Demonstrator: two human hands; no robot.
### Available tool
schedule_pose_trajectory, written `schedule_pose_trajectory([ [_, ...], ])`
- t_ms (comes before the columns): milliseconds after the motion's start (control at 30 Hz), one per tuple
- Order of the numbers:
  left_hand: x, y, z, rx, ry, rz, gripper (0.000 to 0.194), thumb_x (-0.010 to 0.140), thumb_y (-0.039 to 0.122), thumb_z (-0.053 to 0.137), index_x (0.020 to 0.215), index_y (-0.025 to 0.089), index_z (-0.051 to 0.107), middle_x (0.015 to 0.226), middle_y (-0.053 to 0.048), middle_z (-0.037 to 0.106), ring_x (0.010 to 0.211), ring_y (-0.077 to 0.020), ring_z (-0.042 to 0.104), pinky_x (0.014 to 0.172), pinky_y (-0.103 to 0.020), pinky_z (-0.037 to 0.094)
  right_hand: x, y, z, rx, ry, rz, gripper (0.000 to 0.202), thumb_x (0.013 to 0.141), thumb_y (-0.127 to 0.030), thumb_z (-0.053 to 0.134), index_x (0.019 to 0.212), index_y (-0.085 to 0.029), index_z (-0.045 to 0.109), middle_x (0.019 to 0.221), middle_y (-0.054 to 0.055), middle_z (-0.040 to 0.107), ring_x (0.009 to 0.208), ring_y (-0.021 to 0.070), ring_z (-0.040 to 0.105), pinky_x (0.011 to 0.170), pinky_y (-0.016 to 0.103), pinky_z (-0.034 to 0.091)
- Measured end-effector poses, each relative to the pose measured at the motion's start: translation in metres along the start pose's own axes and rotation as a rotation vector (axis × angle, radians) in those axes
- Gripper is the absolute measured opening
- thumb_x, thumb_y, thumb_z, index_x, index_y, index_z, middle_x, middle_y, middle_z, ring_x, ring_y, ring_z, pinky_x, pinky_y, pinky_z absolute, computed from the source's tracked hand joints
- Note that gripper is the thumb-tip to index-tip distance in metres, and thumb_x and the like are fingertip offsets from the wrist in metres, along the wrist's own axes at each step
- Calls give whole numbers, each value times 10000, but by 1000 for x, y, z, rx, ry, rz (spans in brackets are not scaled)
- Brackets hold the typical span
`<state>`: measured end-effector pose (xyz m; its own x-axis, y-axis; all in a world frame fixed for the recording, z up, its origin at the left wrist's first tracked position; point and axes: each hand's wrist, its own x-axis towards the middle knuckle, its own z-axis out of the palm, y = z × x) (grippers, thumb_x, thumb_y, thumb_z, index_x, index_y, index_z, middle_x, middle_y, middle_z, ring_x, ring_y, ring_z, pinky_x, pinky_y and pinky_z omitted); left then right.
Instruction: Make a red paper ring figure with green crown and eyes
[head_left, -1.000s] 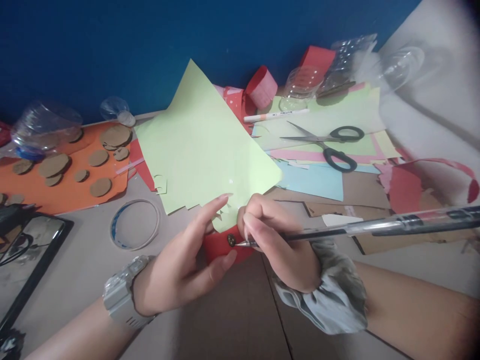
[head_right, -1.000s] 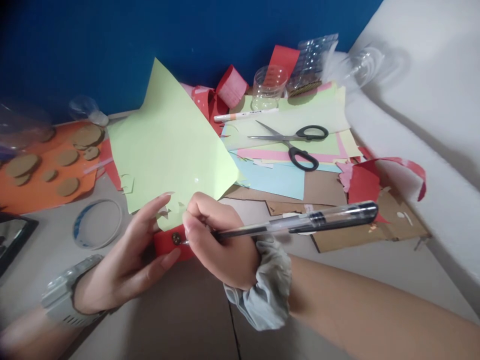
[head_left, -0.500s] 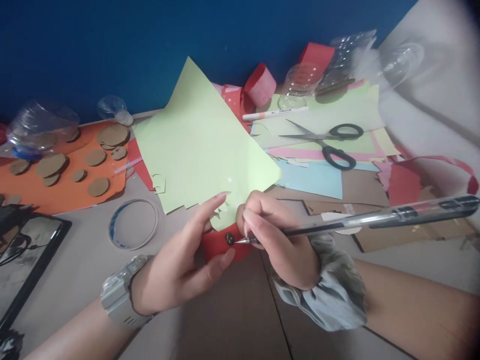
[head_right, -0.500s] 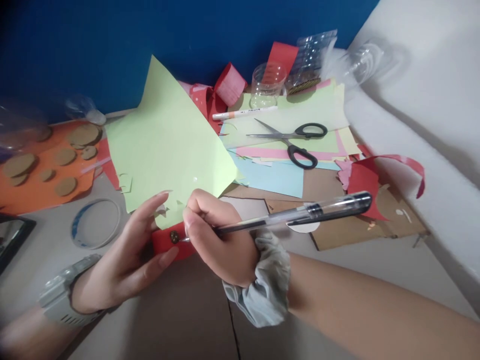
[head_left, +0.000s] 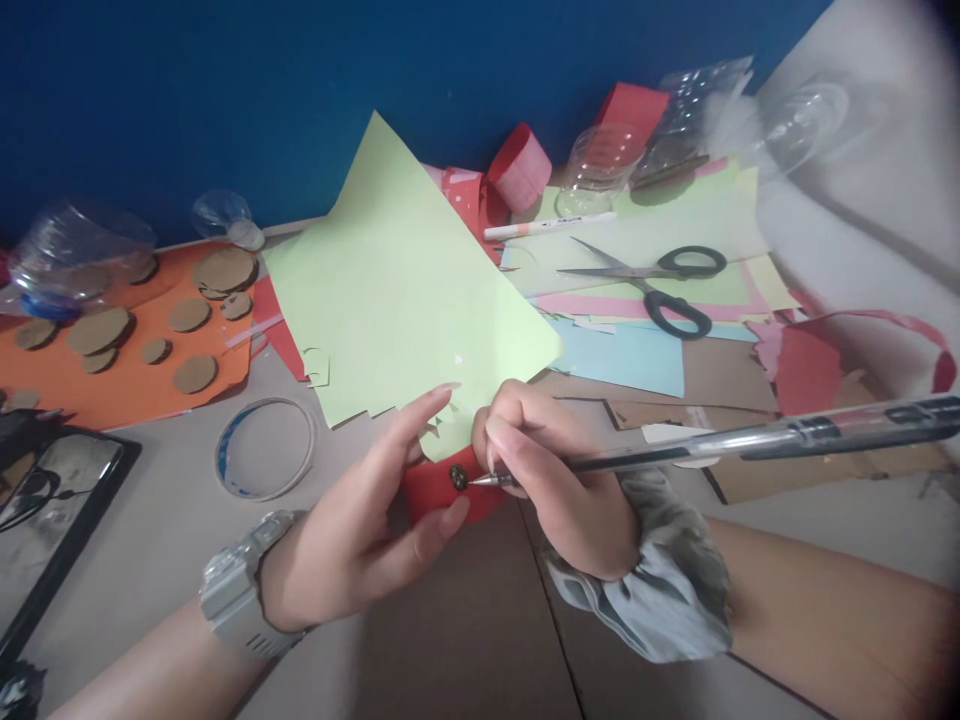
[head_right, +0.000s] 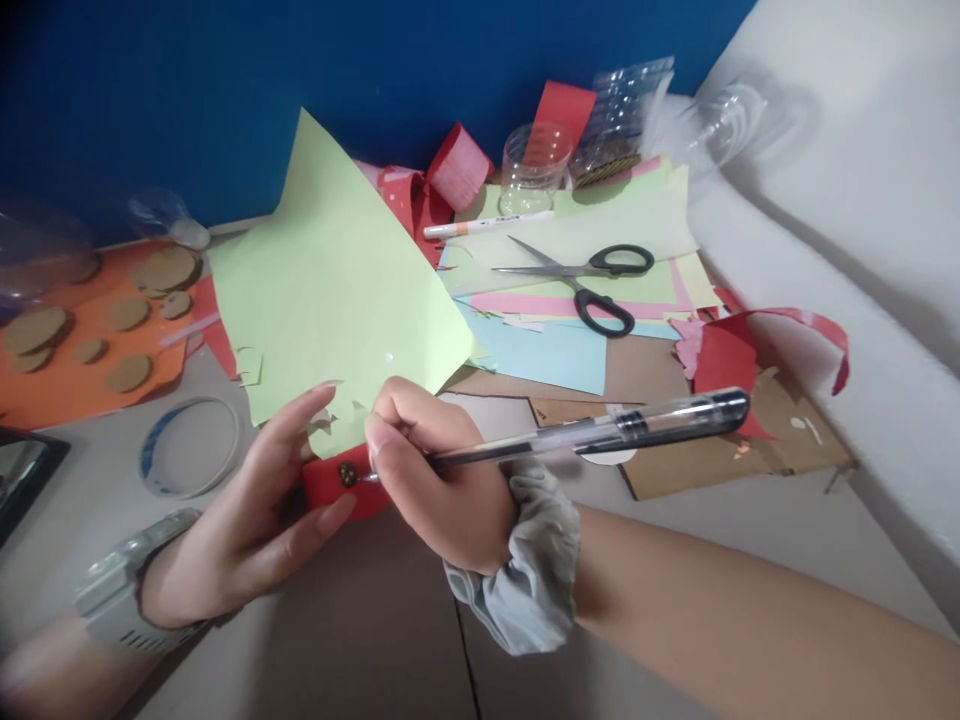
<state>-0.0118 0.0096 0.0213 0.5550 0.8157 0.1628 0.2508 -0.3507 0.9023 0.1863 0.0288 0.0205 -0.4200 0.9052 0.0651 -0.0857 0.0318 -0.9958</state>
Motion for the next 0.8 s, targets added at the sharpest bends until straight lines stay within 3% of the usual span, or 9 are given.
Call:
schedule_pose_trajectory([
  [300, 0, 1, 1, -41, 0, -33, 784, 901, 69, 533, 1547, 258, 130, 782, 31, 472, 648, -122, 441, 627, -236, 418, 0, 0, 2, 7, 31, 60, 314, 1007, -365, 415, 719, -240, 422, 653, -33, 409, 517, 128, 298, 462, 287, 250],
  [467, 1, 7, -2, -22, -38, -104, 758, 926, 99, 529, 1530, 300, 118, 795, 42, 509, 672, -114, 487, 655, -212, 448, -1, 2, 2, -27, 28, 18, 310, 1016, -344, 399, 728, -230, 419, 652, -31, 408, 545, 131, 330, 488, 288, 270],
  [800, -1, 5, -1, -56, -19, -99, 745, 918, 99, 543, 1524, 274, 145, 857, 22, 571, 703, -119, 513, 671, -222, 440, -2, 6, 4, -5, 24, -17, 316, 1035, -337, 402, 747, -212, 432, 668, -44, 409, 562, 108, 334, 533, 268, 283],
])
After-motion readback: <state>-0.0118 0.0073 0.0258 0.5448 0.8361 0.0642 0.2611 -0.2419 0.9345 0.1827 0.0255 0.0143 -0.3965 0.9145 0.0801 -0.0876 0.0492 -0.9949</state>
